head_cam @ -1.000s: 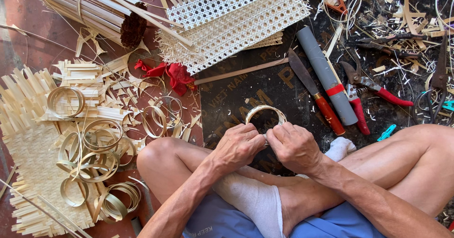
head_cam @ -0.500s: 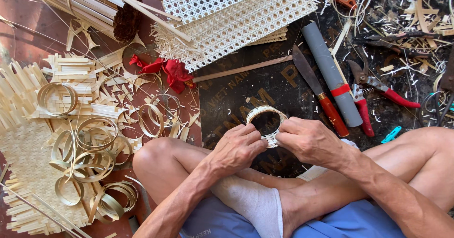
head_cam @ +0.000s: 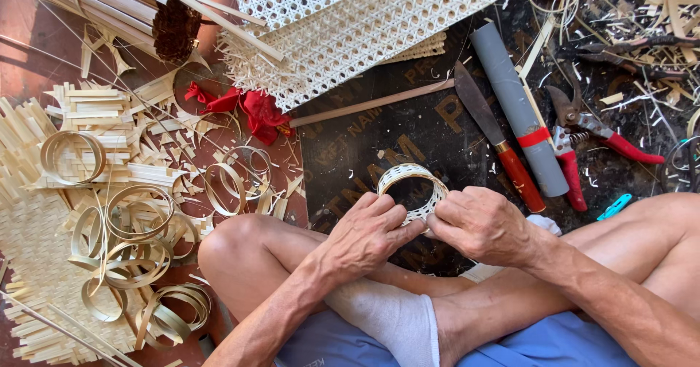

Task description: The person sits cross-legged on the floor weaving thin bamboo strips around a cylindrical frame to form a perforated basket body. They bend and tuck strips by hand, cut a strip with pliers, and press the woven rim into place on the basket.

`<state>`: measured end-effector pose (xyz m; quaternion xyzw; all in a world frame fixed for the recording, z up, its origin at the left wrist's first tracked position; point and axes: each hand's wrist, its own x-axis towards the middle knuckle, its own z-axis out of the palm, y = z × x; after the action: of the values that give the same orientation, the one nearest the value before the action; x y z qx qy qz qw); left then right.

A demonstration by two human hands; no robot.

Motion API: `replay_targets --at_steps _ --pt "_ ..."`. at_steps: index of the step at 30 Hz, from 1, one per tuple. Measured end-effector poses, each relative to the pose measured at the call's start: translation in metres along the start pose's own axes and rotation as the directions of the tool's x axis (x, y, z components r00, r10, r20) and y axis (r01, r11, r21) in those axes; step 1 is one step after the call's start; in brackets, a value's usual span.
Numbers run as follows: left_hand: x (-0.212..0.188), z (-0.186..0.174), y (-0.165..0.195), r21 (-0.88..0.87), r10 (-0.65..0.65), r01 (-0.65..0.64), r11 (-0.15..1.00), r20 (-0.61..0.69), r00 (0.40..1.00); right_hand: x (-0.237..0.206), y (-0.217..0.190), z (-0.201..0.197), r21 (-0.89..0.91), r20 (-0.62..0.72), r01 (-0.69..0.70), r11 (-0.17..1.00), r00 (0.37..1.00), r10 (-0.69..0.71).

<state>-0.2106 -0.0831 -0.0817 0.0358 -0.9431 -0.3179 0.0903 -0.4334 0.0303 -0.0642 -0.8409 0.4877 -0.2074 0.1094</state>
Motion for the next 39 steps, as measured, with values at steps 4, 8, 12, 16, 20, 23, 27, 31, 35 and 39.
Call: replay_targets --at_steps 4,8,12,16,20,23,27,31,35,39 --pt "0.000 0.002 0.001 0.033 0.010 -0.010 0.999 -0.017 1.000 0.009 -0.006 -0.014 0.110 -0.129 -0.072 0.991 0.988 0.086" --pt "-0.003 0.003 0.005 0.079 0.008 -0.004 0.997 -0.040 0.999 0.034 -0.009 -0.026 0.015 -0.310 -0.168 0.986 0.937 0.164" --pt "-0.005 0.004 0.008 0.050 0.027 -0.023 0.998 -0.076 0.997 0.063 -0.001 -0.009 -0.313 -0.042 -0.122 0.942 0.992 0.115" --pt "-0.006 0.005 0.005 0.067 0.026 -0.020 0.998 -0.077 0.997 0.064 0.014 0.017 -0.350 -0.023 -0.002 0.937 1.000 -0.007" --pt "-0.005 0.007 0.003 0.064 0.038 -0.031 0.997 -0.120 0.992 0.052 0.019 0.026 -0.405 -0.004 0.058 0.913 0.998 -0.065" --pt "-0.005 0.008 0.005 0.069 0.065 -0.056 0.996 -0.133 0.989 0.050 0.018 0.023 -0.403 -0.024 0.035 0.915 0.999 -0.048" --pt "-0.006 0.007 0.006 0.090 0.033 -0.028 0.996 -0.051 0.998 0.049 0.021 0.018 -0.259 -0.042 -0.106 0.960 0.994 0.099" --pt "-0.007 0.007 0.007 0.083 0.055 -0.049 0.995 -0.069 0.996 0.046 0.025 0.020 0.006 -0.092 -0.194 0.981 0.977 0.194" --pt "-0.003 0.003 0.011 0.090 0.060 -0.052 0.995 -0.090 0.994 0.045 0.027 0.025 0.067 -0.137 -0.203 0.977 0.968 0.211" --pt "-0.002 -0.006 0.021 0.075 0.082 -0.073 0.994 -0.117 0.990 0.027 0.031 0.018 0.239 -0.202 -0.251 0.938 0.932 0.301"
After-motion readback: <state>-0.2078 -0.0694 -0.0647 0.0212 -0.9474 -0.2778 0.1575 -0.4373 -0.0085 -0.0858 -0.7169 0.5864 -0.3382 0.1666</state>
